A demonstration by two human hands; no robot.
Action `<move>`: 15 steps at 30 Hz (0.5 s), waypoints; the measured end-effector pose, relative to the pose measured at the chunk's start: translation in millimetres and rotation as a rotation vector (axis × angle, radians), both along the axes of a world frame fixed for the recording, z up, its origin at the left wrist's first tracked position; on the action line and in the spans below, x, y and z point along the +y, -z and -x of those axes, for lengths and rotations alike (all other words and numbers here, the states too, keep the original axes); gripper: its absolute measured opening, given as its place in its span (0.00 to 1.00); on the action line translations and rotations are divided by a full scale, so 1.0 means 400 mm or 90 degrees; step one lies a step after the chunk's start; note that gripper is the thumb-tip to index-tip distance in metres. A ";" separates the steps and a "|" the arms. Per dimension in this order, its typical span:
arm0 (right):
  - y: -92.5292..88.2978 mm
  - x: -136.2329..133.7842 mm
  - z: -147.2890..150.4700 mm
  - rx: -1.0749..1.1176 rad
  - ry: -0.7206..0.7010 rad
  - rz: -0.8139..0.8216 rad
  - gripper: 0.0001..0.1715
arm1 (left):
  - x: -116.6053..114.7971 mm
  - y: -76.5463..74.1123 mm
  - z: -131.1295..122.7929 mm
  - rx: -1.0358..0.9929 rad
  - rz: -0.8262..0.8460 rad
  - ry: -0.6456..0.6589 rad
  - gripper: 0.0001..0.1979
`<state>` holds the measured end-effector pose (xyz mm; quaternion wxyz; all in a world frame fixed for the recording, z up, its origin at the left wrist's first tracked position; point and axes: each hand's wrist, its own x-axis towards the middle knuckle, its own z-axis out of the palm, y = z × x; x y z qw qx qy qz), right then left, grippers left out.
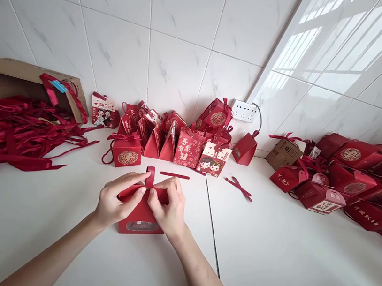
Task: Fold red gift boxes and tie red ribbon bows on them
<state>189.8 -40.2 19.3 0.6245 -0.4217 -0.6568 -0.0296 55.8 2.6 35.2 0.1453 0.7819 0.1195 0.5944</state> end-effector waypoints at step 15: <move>-0.005 -0.004 -0.002 -0.004 -0.022 0.006 0.05 | 0.005 0.001 0.002 0.011 0.007 -0.001 0.23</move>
